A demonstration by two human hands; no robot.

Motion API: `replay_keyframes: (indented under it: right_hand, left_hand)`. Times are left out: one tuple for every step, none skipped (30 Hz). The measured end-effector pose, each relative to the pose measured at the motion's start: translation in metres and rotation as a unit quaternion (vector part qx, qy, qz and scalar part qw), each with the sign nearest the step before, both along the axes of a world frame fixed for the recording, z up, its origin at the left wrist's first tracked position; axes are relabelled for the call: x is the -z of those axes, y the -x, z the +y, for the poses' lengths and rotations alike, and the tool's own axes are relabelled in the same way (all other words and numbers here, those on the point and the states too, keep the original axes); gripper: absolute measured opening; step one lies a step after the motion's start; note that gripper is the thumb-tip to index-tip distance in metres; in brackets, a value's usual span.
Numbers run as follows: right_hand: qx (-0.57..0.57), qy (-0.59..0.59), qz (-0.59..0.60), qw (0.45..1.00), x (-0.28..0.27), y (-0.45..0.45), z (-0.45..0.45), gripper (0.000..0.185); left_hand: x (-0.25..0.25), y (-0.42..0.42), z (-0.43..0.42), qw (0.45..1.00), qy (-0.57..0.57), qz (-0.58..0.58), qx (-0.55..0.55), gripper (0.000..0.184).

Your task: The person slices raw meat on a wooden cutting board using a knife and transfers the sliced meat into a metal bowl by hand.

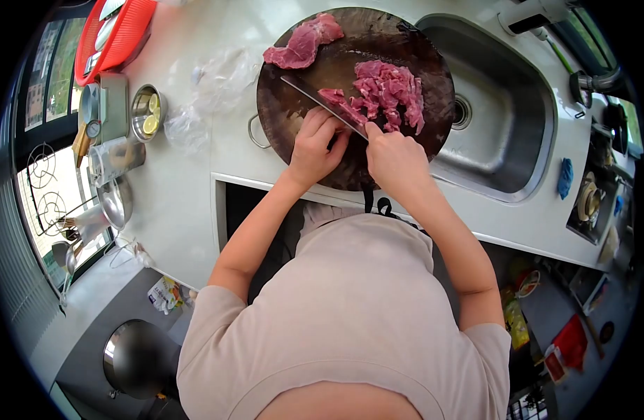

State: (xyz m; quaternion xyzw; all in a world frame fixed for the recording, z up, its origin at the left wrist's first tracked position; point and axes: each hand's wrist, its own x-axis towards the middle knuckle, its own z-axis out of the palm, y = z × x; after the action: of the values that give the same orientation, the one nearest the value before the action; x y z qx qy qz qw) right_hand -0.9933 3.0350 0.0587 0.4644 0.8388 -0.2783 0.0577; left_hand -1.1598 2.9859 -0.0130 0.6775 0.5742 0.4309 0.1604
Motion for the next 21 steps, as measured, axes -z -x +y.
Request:
replay_keyframes:
  right_hand:
    - [0.003,-0.001,-0.006,1.000,0.001,-0.006,-0.005,0.019]
    - [0.005,-0.003,-0.013,1.000,0.002,-0.020,-0.012,0.019]
    - [0.005,-0.007,-0.020,1.000,0.000,-0.033,-0.018,0.020]
    - [0.009,0.007,-0.034,0.999,-0.005,-0.043,-0.024,0.020]
    - [0.013,0.021,-0.048,0.999,-0.012,-0.053,-0.030,0.021]
    - [0.018,0.035,-0.063,0.997,-0.015,-0.057,-0.032,0.021]
    - [0.019,0.030,-0.060,0.998,-0.014,-0.053,-0.031,0.021]
    - [0.022,0.025,-0.057,0.998,-0.011,-0.046,-0.029,0.021]
    - [0.029,0.020,-0.053,0.998,-0.008,-0.037,-0.027,0.021]
    - [0.024,-0.011,-0.034,0.999,-0.001,-0.023,-0.019,0.020]
    - [0.018,-0.023,-0.008,1.000,0.004,-0.007,-0.009,0.016]
    - [0.020,-0.031,0.020,0.999,0.003,0.008,-0.001,0.013]
    - [0.010,-0.047,0.032,0.998,0.006,0.018,0.005,0.013]
    - [0.011,-0.040,0.040,0.998,0.007,0.018,0.009,0.013]
    - [0.012,-0.035,0.047,0.998,0.006,0.018,0.010,0.013]
    - [0.019,-0.030,0.033,0.999,0.005,0.012,0.007,0.013]
    - [0.024,-0.025,0.019,0.999,0.005,0.002,0.003,0.014]
    - [0.027,-0.021,0.006,0.999,0.004,-0.010,0.000,0.014]
    - [0.031,0.002,-0.007,1.000,-0.003,-0.025,-0.004,0.015]
    - [0.034,0.025,-0.022,0.999,-0.010,-0.042,-0.006,0.016]
    - [0.033,0.039,0.014,0.999,-0.007,-0.062,-0.006,0.018]
  left_hand:
    - [-0.001,0.000,0.000,1.000,-0.001,0.004,0.006,0.023]
    - [-0.001,-0.001,0.001,1.000,-0.006,-0.003,0.005,0.024]
    - [-0.001,-0.002,0.001,1.000,-0.012,-0.010,0.001,0.024]
    - [-0.001,-0.003,0.002,1.000,-0.018,-0.017,-0.004,0.024]
    - [-0.001,-0.003,0.002,1.000,-0.020,-0.017,-0.003,0.025]
    - [-0.002,-0.004,0.003,1.000,-0.022,-0.018,-0.002,0.025]
    - [-0.003,-0.004,0.002,1.000,-0.024,-0.019,0.001,0.025]
    - [-0.003,-0.003,0.003,0.999,-0.032,-0.010,-0.004,0.026]
    - [-0.001,-0.002,0.004,1.000,-0.028,-0.006,-0.004,0.026]
    - [0.000,-0.001,0.004,1.000,-0.025,-0.003,-0.003,0.026]
    - [0.000,-0.001,0.003,1.000,-0.022,0.001,0.000,0.026]
    - [-0.002,-0.002,0.003,0.999,-0.035,0.014,0.007,0.026]
    - [-0.003,-0.003,0.002,1.000,-0.029,0.010,0.005,0.026]
    - [-0.003,-0.002,0.002,1.000,-0.024,0.005,0.005,0.026]
    - [-0.003,-0.002,0.002,1.000,-0.021,0.001,0.005,0.026]
    - [-0.002,-0.003,0.002,1.000,-0.027,0.007,0.000,0.026]
    - [-0.001,-0.003,0.001,0.999,-0.032,0.013,-0.007,0.025]
    - [-0.001,-0.001,0.001,0.999,-0.039,0.019,-0.016,0.024]
    - [-0.002,0.000,-0.001,0.999,-0.040,0.014,-0.022,0.025]
    - [-0.003,0.000,-0.002,0.999,-0.040,0.008,-0.029,0.025]
    - [-0.003,0.000,-0.002,0.998,-0.042,0.001,-0.037,0.025]
